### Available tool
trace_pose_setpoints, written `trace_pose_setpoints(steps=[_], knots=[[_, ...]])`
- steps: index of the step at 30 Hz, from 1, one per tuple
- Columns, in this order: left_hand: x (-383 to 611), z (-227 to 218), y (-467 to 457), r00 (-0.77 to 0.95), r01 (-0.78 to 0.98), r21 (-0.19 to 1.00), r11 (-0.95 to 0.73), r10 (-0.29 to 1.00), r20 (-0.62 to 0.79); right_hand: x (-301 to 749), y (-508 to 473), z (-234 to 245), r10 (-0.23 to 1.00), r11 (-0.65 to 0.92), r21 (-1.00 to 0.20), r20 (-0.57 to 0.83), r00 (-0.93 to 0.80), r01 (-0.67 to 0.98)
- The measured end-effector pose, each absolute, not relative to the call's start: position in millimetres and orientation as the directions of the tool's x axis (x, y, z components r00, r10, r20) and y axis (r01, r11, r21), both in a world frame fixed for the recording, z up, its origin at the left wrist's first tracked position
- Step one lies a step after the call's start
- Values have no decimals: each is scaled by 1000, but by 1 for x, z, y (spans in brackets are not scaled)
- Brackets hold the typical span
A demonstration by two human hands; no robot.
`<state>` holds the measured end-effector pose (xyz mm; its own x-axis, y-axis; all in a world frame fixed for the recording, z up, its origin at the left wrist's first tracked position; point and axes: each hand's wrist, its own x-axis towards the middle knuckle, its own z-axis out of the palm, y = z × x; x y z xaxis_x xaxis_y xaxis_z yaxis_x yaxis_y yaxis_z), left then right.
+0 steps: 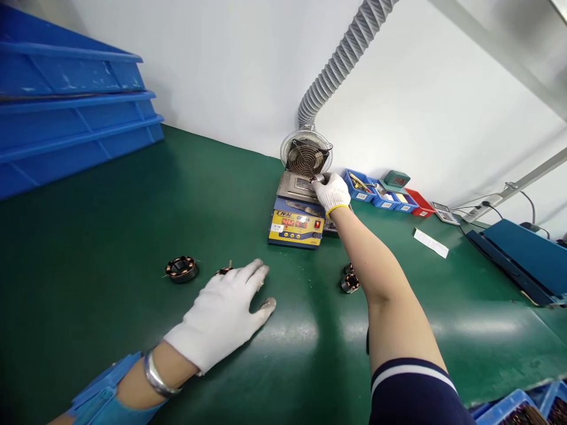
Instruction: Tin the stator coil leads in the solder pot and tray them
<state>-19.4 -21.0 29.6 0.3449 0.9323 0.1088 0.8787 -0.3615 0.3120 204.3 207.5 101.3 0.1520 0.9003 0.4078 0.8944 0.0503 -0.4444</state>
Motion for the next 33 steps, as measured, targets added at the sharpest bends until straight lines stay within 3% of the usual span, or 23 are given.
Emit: trace_pose_setpoints(steps=[4, 8, 13, 18, 21, 29, 33], knots=[[-18, 25, -25, 470, 777, 331, -535, 844, 259, 205, 206, 99, 907, 43, -422, 396, 142, 905], [-19, 28, -22, 373, 825, 313, -470, 870, 323, 204, 204, 100, 907, 37, -438, 391, 153, 898], [-23, 39, -16, 156, 945, 262, -195, 975, 160, 204, 206, 100, 901, 50, -473, 402, 165, 880], [-24, 49, -14, 51, 965, 260, -33, 997, -64, 207, 208, 106, 890, 74, -503, 424, 171, 861], [-25, 51, -13, 55, 960, 281, -14, 989, -139, 207, 206, 107, 889, 86, -503, 429, 162, 860], [-30, 46, -6, 78, 947, 319, -36, 990, -118, 200, 200, 105, 887, 92, -538, 426, 177, 838], [-34, 47, -3, 78, 945, 326, -14, 980, -186, 218, 177, 119, 873, 120, -522, 461, 161, 845]])
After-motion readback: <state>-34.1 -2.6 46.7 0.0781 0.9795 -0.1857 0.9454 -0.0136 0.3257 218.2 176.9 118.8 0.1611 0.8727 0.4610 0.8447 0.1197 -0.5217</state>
